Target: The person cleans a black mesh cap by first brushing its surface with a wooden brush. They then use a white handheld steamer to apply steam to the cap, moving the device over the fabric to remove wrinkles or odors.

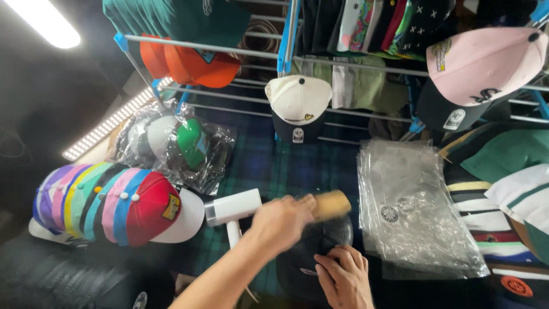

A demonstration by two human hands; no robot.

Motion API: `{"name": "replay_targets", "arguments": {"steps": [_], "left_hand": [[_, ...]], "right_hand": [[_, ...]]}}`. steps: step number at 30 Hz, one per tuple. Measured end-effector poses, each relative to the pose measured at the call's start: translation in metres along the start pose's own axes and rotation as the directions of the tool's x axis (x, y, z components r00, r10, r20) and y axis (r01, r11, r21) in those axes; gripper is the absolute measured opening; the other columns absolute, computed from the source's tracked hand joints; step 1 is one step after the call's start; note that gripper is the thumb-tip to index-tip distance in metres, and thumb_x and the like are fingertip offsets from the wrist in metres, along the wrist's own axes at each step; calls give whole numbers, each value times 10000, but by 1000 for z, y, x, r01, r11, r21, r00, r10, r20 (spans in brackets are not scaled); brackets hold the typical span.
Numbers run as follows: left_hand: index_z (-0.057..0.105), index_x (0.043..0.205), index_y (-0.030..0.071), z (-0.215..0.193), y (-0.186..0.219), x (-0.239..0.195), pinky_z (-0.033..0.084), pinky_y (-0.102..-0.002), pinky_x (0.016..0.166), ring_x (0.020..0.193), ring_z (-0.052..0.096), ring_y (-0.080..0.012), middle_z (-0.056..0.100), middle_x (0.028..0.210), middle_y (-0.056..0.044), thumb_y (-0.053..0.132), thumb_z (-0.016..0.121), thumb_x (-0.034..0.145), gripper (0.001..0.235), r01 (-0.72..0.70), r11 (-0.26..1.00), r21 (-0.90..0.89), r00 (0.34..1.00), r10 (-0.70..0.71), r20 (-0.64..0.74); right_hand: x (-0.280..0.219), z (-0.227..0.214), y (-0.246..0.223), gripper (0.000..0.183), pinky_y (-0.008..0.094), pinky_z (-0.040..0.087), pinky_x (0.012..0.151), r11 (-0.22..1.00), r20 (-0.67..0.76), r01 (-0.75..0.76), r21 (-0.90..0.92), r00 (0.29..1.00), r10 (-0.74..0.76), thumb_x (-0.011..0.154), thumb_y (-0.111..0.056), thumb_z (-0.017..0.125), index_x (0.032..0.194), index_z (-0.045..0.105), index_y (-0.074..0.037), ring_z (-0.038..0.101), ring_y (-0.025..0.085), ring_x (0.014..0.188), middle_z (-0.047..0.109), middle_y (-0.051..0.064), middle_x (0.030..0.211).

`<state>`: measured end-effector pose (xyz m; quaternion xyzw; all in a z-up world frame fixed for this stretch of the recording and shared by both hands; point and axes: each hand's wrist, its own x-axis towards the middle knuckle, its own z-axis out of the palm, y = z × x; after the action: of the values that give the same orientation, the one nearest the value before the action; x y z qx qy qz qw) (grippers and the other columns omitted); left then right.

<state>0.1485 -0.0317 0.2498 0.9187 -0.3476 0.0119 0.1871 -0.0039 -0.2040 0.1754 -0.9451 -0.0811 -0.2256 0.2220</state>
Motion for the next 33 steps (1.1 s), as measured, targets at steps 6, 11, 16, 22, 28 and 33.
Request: {"name": "replay_targets", "arguments": {"steps": [6,11,16,22,28,33], "left_hand": [[316,1586,122,84,-45,-52,469,-630,779,907,641,-529,667,1065,-264,307,319,1060,557,594,737,-323,804,-529,271],[362,1438,148,96,-21,-109,475,-579,747,932,648,-446,671,1064,-193,204,344,984,457,729,607,-315,684,-637,355],[397,1576,305,105,17,-120,466,-538,456,545,601,-369,583,830,-53,332,512,1042,546,389,862,-326,867,-462,-186],[282,1616,257,114,6,-146,485,-545,707,875,685,-398,704,1011,-136,316,441,1042,599,589,623,-515,753,-654,70],[361,1554,254,153,-6,-162,483,-516,924,1088,653,-498,687,1253,-236,400,368,1037,538,824,357,-440,540,-729,421],[598,1407,231,47,15,-93,421,-518,475,537,559,-391,583,726,-113,187,666,979,435,115,986,-124,974,-137,-179]], "right_hand": [[-12,13,10,211,422,458,936,998,-13,-35,-44,999,34,865,-284,733,1071,776,-263,572,220,1159,621,-47,1037],[-16,15,13,210,412,438,920,999,-12,-46,-25,999,46,866,-289,728,1068,782,-270,575,206,1151,618,-65,1050],[-6,7,9,171,394,455,906,1000,-26,10,-17,1000,-10,873,-270,729,1035,775,-239,591,202,1057,612,-48,1001],[-11,10,12,217,409,448,956,1000,-1,-16,14,1000,16,882,-278,722,1089,783,-254,571,210,1151,621,-62,1050],[-10,13,17,234,420,452,983,999,8,-42,-20,999,43,891,-318,701,1103,782,-260,563,220,1177,617,-54,1077],[-5,8,12,226,416,460,944,1000,15,-5,-19,1000,5,874,-304,724,1082,784,-241,592,236,1095,632,-29,1037]]}}
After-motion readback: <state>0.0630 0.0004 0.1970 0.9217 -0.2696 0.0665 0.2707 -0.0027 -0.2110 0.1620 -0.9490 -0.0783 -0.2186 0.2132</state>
